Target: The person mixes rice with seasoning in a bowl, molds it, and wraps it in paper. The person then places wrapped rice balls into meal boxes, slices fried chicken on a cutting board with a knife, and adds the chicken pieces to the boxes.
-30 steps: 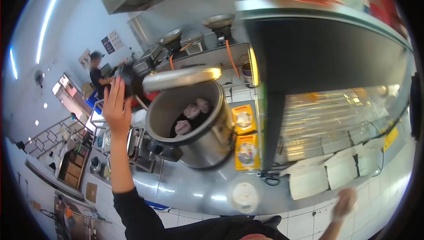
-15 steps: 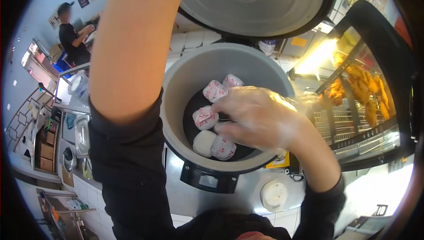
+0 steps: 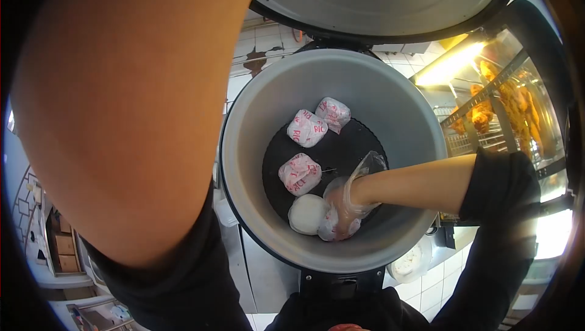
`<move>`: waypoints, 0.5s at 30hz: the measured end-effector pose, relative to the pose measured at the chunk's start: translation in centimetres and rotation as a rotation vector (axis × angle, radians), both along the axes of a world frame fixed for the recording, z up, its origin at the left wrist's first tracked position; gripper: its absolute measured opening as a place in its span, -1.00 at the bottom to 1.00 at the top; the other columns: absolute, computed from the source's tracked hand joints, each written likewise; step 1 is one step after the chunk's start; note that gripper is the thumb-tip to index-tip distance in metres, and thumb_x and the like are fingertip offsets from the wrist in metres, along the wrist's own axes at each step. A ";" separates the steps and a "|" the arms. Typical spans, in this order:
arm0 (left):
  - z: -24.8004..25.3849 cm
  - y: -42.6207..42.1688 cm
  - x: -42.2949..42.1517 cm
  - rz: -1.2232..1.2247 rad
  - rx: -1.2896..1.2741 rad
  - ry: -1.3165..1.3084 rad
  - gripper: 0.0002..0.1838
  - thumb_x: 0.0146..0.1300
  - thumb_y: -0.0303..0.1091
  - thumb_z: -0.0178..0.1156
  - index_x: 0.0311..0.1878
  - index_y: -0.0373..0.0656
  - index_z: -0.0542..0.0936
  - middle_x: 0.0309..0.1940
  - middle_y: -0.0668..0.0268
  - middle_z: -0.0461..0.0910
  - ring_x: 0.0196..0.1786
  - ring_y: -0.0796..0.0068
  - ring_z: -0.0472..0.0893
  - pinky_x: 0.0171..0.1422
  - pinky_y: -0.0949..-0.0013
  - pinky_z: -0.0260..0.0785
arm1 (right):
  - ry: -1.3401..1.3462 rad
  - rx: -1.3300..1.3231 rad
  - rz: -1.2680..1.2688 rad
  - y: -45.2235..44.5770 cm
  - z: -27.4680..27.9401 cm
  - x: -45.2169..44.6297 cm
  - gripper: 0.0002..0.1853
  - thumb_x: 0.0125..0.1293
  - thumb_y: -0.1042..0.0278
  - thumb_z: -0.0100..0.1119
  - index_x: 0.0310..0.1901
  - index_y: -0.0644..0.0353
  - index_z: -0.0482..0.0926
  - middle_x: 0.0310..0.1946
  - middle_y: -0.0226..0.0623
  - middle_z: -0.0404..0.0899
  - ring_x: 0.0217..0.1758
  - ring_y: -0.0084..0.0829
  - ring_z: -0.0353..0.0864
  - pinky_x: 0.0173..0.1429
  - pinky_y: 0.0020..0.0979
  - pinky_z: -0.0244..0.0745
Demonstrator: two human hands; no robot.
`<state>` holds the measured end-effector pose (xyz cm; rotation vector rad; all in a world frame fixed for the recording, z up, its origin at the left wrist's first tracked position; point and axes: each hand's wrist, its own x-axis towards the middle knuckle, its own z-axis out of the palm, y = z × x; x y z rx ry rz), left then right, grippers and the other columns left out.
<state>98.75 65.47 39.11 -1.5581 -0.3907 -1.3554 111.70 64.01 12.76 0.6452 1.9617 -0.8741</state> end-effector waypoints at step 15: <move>-0.5 -0.2 0.4 -0.018 0.017 -0.015 -0.70 0.29 -0.16 0.12 -0.07 -0.15 0.62 -0.15 0.07 0.64 -0.03 0.09 0.62 0.07 0.14 0.45 | 0.269 -0.226 -0.772 -0.3 -2.1 -2.0 -0.07 -0.18 -0.01 0.56 0.21 0.34 0.37 0.09 -0.09 0.49 0.10 -0.25 0.53 0.12 -0.28 0.48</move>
